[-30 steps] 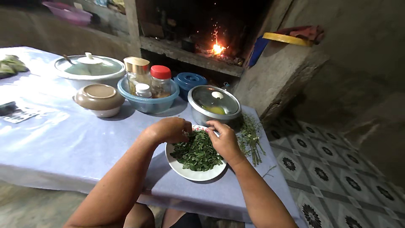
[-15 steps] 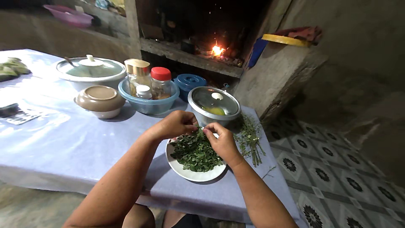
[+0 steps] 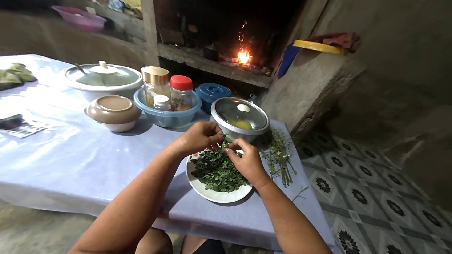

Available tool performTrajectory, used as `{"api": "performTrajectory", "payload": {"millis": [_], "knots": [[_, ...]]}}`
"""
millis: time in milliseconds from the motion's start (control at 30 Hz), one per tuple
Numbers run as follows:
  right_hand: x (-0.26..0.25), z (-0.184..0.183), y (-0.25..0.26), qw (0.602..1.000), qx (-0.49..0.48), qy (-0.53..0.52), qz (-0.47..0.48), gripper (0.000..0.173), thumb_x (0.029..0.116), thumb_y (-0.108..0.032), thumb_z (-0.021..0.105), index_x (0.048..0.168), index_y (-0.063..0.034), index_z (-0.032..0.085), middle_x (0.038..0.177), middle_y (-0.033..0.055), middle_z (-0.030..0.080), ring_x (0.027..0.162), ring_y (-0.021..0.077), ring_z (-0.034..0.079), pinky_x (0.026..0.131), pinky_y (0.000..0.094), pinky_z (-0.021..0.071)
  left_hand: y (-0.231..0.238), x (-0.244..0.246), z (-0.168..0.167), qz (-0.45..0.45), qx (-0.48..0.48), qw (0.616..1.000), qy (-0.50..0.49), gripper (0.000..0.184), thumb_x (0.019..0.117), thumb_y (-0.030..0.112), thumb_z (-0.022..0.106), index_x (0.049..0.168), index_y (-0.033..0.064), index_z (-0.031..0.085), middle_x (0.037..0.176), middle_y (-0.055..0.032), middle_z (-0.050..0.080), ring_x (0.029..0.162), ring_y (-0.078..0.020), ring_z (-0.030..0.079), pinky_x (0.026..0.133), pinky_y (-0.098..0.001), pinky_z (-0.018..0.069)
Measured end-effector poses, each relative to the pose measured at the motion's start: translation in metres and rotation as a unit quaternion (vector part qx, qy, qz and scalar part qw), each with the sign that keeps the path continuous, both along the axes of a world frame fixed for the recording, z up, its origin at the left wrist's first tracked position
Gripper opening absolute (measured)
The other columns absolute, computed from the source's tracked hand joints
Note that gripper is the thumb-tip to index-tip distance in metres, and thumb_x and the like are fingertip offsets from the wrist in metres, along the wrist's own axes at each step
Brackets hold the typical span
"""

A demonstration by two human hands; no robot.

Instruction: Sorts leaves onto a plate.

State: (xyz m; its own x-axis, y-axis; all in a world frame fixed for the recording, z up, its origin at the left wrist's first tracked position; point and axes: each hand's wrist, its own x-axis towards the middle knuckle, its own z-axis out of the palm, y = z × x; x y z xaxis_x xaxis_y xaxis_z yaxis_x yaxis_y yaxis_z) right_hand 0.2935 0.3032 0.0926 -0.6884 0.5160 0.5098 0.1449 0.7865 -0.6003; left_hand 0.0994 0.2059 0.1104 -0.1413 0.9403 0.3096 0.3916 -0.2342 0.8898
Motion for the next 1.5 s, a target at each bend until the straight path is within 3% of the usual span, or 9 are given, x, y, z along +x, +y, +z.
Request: {"api": "performTrajectory", "payload": {"millis": [300,600,767,900,967,1067,1200,1367,1500], "knots": [[0.000,0.001,0.001,0.999,-0.018,0.035,0.004,0.021,0.0918,-0.016,0.076,0.104,-0.0024,0.067,0.097,0.0078,0.072,0.092,0.0153,0.071,0.087,0.0360,0.0601,0.001,0.002,-0.001,0.007,-0.007,1.000,0.002,0.008,0.1010,0.012,0.065,0.101,0.0044,0.064,0.083,-0.0083,0.071,0.070,-0.0172,0.070,0.062,-0.0314,0.0598],[0.003,0.008,0.003,0.999,-0.014,0.045,-0.009,0.010,0.0957,-0.009,0.068,0.103,-0.0013,0.071,0.103,0.0098,0.070,0.095,0.0158,0.069,0.088,0.0347,0.0592,0.001,-0.001,0.000,-0.035,-0.031,0.996,0.071,0.010,0.0964,0.009,0.070,0.105,0.0048,0.066,0.087,-0.0071,0.071,0.076,-0.0157,0.070,0.070,-0.0329,0.0600],[0.007,0.011,0.007,0.998,-0.013,0.060,-0.003,0.008,0.0949,-0.007,0.068,0.100,-0.0019,0.071,0.105,0.0096,0.070,0.094,0.0152,0.069,0.086,0.0331,0.0590,0.001,0.001,0.001,-0.027,-0.023,0.994,0.108,0.027,0.0919,0.001,0.073,0.118,0.0070,0.065,0.115,-0.0074,0.071,0.100,-0.0184,0.072,0.085,-0.0382,0.0611],[0.007,0.011,0.005,0.998,-0.029,0.053,0.002,0.008,0.0946,-0.008,0.069,0.100,-0.0021,0.071,0.107,0.0097,0.070,0.096,0.0150,0.069,0.087,0.0330,0.0590,0.004,0.002,-0.001,-0.005,0.017,0.993,0.117,0.050,0.0864,0.008,0.080,0.133,0.0127,0.061,0.136,-0.0042,0.063,0.124,-0.0204,0.061,0.101,-0.0451,0.0523],[0.007,0.011,0.004,0.998,-0.034,0.051,0.010,0.008,0.0939,-0.007,0.070,0.100,-0.0018,0.071,0.109,0.0103,0.070,0.099,0.0152,0.069,0.089,0.0330,0.0588,0.005,0.004,-0.003,-0.013,0.041,0.993,0.113,0.054,0.0862,0.013,0.081,0.136,0.0129,0.060,0.139,-0.0032,0.062,0.128,-0.0199,0.058,0.105,-0.0452,0.0493],[0.007,0.011,0.004,0.998,-0.042,0.046,0.025,0.008,0.0932,-0.007,0.071,0.099,-0.0015,0.072,0.107,0.0105,0.069,0.099,0.0152,0.068,0.090,0.0325,0.0589,0.004,0.009,-0.002,-0.042,0.067,0.994,0.077,0.038,0.0911,0.012,0.075,0.127,0.0093,0.063,0.118,-0.0041,0.070,0.105,-0.0139,0.068,0.093,-0.0350,0.0569],[0.009,0.012,0.006,0.996,-0.068,0.033,0.040,0.007,0.0929,-0.006,0.072,0.098,-0.0019,0.072,0.103,0.0098,0.068,0.093,0.0149,0.068,0.085,0.0317,0.0591,-0.001,0.015,0.000,-0.047,0.048,0.997,0.040,0.017,0.0934,0.006,0.072,0.109,0.0061,0.066,0.092,-0.0061,0.069,0.080,-0.0135,0.067,0.073,-0.0300,0.0579],[0.009,0.015,0.007,0.990,-0.127,0.007,0.069,0.007,0.0933,-0.006,0.072,0.097,-0.0010,0.072,0.102,0.0100,0.068,0.092,0.0151,0.067,0.085,0.0319,0.0589,0.000,0.016,-0.002,-0.058,0.031,0.997,0.029,0.007,0.0961,0.007,0.069,0.103,0.0061,0.066,0.086,-0.0049,0.068,0.073,-0.0118,0.064,0.066,-0.0276,0.0541],[0.015,0.020,0.016,0.985,-0.149,-0.027,0.084,0.007,0.0929,-0.010,0.073,0.095,-0.0033,0.073,0.101,0.0081,0.068,0.089,0.0146,0.066,0.081,0.0322,0.0580,0.007,0.010,-0.005,-0.084,0.017,0.996,0.009,0.003,0.0972,0.008,0.067,0.098,0.0049,0.067,0.083,-0.0048,0.069,0.074,-0.0111,0.065,0.068,-0.0276,0.0543]]}}
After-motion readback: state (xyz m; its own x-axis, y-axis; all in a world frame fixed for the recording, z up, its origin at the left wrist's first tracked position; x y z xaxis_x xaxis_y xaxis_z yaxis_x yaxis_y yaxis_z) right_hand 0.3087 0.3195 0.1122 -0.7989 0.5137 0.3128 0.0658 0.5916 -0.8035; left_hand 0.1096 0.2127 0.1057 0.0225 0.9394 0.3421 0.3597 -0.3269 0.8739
